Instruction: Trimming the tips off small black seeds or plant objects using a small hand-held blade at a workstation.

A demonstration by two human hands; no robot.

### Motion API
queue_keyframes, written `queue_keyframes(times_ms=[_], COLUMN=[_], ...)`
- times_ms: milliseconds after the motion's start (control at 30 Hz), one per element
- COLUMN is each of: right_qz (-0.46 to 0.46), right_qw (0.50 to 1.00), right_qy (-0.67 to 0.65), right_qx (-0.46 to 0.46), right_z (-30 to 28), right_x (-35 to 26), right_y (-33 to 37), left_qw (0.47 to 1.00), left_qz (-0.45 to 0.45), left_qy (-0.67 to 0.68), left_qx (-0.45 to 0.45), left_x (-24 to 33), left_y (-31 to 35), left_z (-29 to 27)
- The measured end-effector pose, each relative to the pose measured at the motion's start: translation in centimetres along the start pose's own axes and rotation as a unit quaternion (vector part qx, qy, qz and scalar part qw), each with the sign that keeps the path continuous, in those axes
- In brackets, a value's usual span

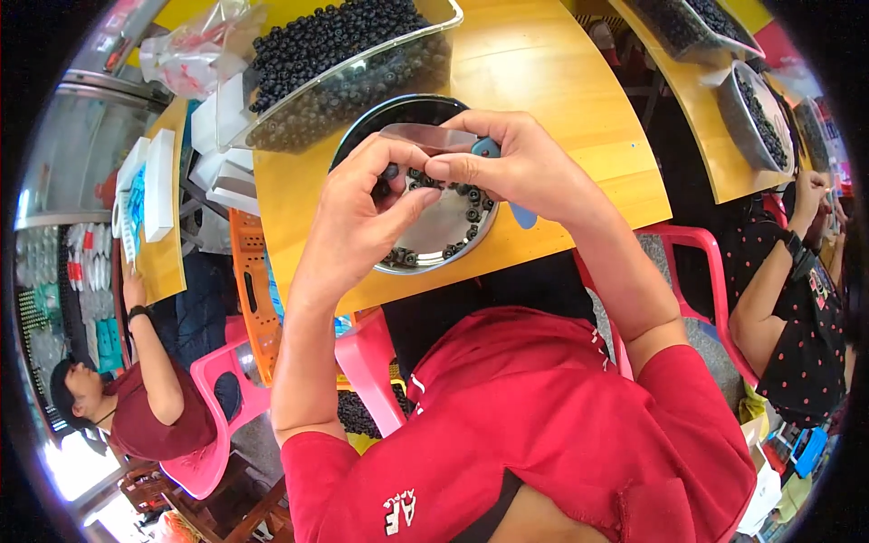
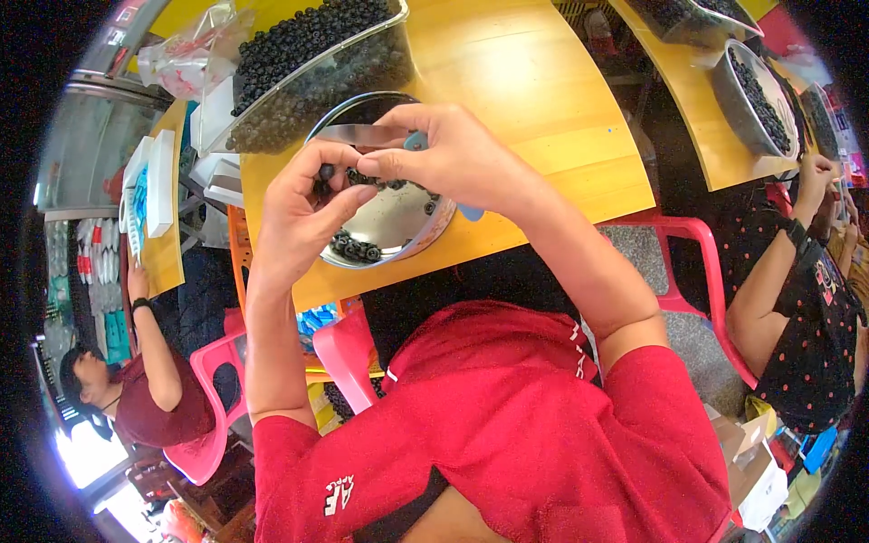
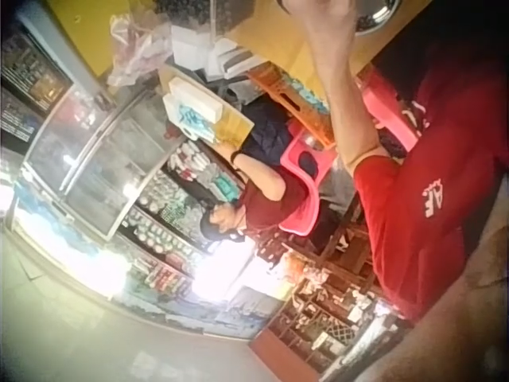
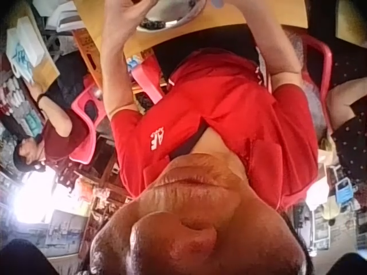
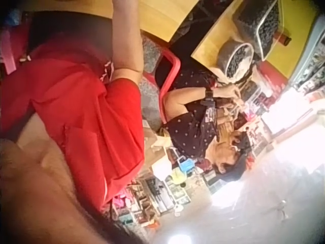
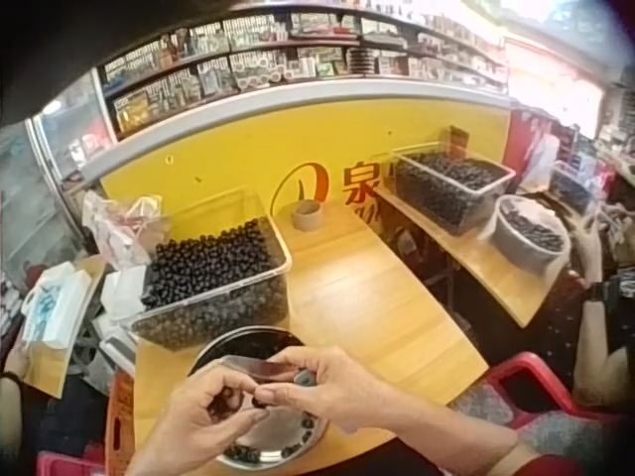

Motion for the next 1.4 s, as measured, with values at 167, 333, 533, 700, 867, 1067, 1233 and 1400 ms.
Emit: queue_keyframes(times_ms=[167,333,533,700,867,1067,1233,1400], right_qz=[0.061,0.059,0.018,0.006,0.019,0.021,0.018,0.011], right_qw=[0.985,0.952,0.951,0.946,0.959,0.958,0.952,0.967], right_qy=[-0.147,-0.287,-0.305,-0.323,-0.282,-0.285,-0.302,-0.252], right_qx=[-0.065,-0.092,-0.053,-0.029,-0.024,-0.026,-0.045,-0.027], right_z=[0.6,1.1,0.9,1.6,1.5,1.8,2.1,2.0], right_x=[0.8,0.5,0.3,0.6,0.8,0.8,0.6,-0.1], right_y=[-0.2,0.1,-0.2,-0.4,-0.3,-0.2,-0.1,0.1], left_qw=[0.997,0.897,0.891,0.903,0.969,0.98,0.969,0.98], left_qz=[-0.008,-0.031,-0.052,-0.037,0.086,0.089,0.086,0.095], left_qy=[0.064,0.393,0.394,0.336,0.029,-0.033,0.087,0.021], left_qx=[0.032,0.197,0.22,0.264,0.23,0.174,0.215,0.173], left_x=[-0.6,-1.9,-2.2,-1.8,-0.5,0.2,-1.1,0.0], left_y=[0.5,1.1,1.6,1.3,0.8,0.5,0.9,0.6], left_z=[0.1,-0.1,1.1,2.1,0.7,0.8,1.0,0.7])
Point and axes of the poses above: each hand's wrist, its own y-axis away from the middle knuckle, its own z-axis out of the palm, x = y × z, the point moved 5 cm from there along -y, towards the middle knuckle, and after that the axes turned 14 degrees about z, right-handed, at the moved point
